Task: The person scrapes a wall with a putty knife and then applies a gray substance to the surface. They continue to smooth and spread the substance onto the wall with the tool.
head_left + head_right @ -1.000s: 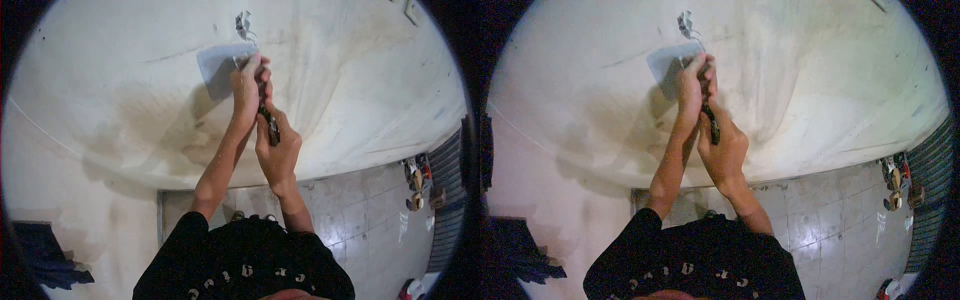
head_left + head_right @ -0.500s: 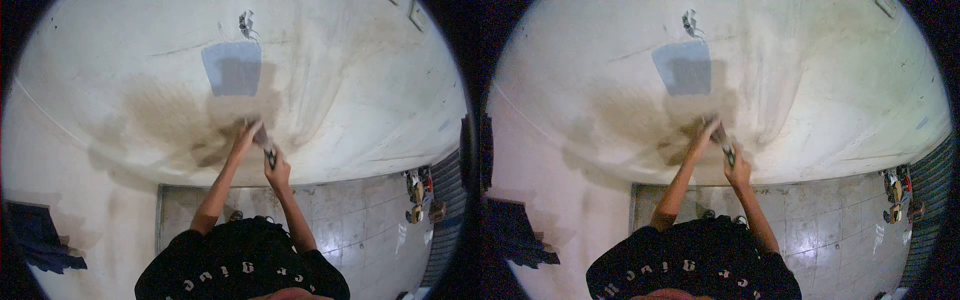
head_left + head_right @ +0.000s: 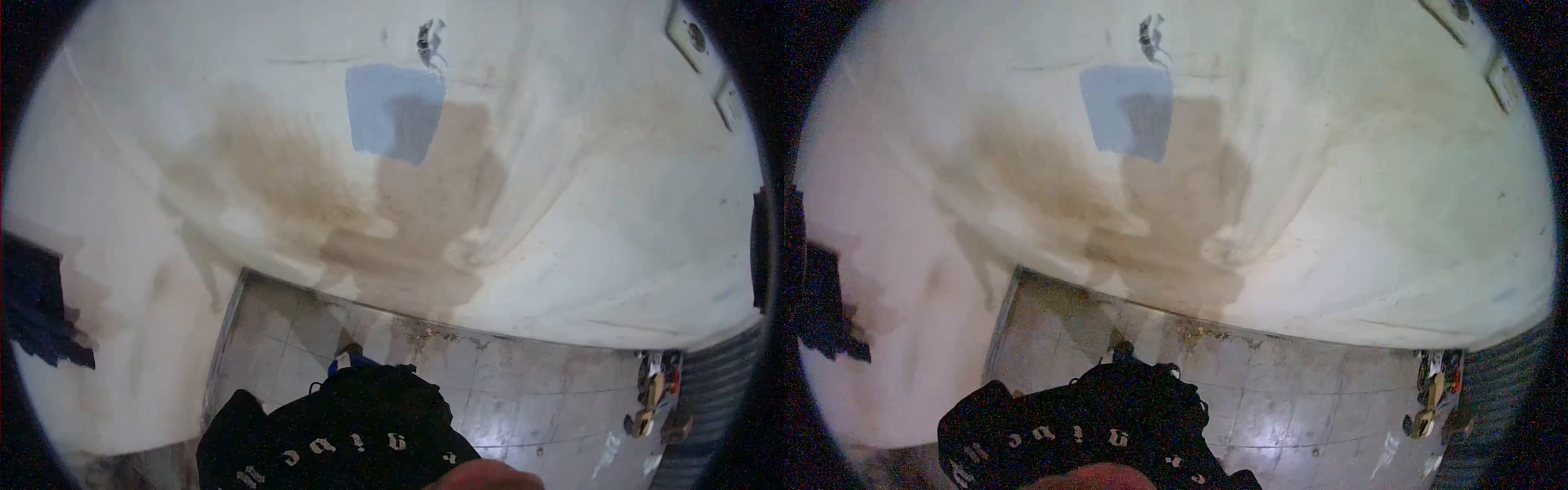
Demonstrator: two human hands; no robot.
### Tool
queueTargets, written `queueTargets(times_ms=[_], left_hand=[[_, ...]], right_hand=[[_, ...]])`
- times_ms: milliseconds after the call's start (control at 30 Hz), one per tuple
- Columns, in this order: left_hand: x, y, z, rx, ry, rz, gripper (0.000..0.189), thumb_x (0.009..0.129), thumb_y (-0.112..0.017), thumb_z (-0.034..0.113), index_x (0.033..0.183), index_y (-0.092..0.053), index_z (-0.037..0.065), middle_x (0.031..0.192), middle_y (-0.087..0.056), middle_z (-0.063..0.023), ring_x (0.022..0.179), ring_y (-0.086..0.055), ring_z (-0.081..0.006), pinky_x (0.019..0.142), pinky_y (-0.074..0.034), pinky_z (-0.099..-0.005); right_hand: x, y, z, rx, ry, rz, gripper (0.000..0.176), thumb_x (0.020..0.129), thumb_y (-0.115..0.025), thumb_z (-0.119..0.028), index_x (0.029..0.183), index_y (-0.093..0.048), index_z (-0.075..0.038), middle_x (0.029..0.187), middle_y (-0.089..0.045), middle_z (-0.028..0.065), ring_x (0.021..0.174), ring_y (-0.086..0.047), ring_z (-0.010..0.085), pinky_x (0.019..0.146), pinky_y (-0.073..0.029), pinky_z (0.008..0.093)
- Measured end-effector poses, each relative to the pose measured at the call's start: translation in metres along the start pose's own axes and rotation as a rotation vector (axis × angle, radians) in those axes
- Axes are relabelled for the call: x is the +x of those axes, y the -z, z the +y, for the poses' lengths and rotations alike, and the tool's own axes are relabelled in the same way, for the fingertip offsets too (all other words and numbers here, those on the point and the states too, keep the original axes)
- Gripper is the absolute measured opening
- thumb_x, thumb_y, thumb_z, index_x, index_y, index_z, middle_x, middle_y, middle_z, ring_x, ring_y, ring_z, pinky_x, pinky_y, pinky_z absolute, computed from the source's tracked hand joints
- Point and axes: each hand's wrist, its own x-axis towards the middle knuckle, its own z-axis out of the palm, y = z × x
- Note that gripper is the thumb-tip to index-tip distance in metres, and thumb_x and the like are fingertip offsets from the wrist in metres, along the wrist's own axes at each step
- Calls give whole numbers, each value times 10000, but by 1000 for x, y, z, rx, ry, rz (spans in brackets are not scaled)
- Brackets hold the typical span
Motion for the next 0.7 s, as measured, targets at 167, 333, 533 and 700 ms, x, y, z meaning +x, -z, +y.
queueTargets(times_ms=[167, 333, 533, 700], left_hand=[[7, -52, 105, 109, -344, 337, 355, 819, -601, 419, 904, -692, 87, 865, -700, -105, 822, -667, -326, 738, -469, -522], [52, -45, 294, -805, -505, 105, 314, 820, -587, 355, 898, -708, 76, 810, -681, -85, 671, -638, -220, 656, -483, -411], [-46, 171, 398, -1624, -602, -505, 631, 948, -435, 528, 1240, -537, -23, 1101, -651, -139, 935, -643, -243, 801, -495, -371], [-153, 341, 423, -1870, -897, -463, 762, 949, -340, 614, 1411, -369, 8, 1345, -507, -144, 1177, -528, -252, 997, -413, -413]], right_hand=[[97, 8, -39, -170, 363, 126, 359, 917, -468, -396, 1042, -661, -121, 860, -685, 120, 762, -647, 343, 722, -491, 475], [258, 84, -240, -389, 996, 470, 494, 909, -506, -448, 704, -646, -20, 570, -591, 94, 564, -614, 281, 566, -462, 452], [-61, 287, -484, 229, 1286, 177, 289, 894, -606, -287, 897, -629, 0, 629, -590, 89, 608, -610, 182, 588, -474, 340], [-241, 345, -534, 837, 1352, 33, 234, 968, -546, -190, 1145, -604, -48, 624, -522, -4, 490, -444, 55, 446, -353, 227]])
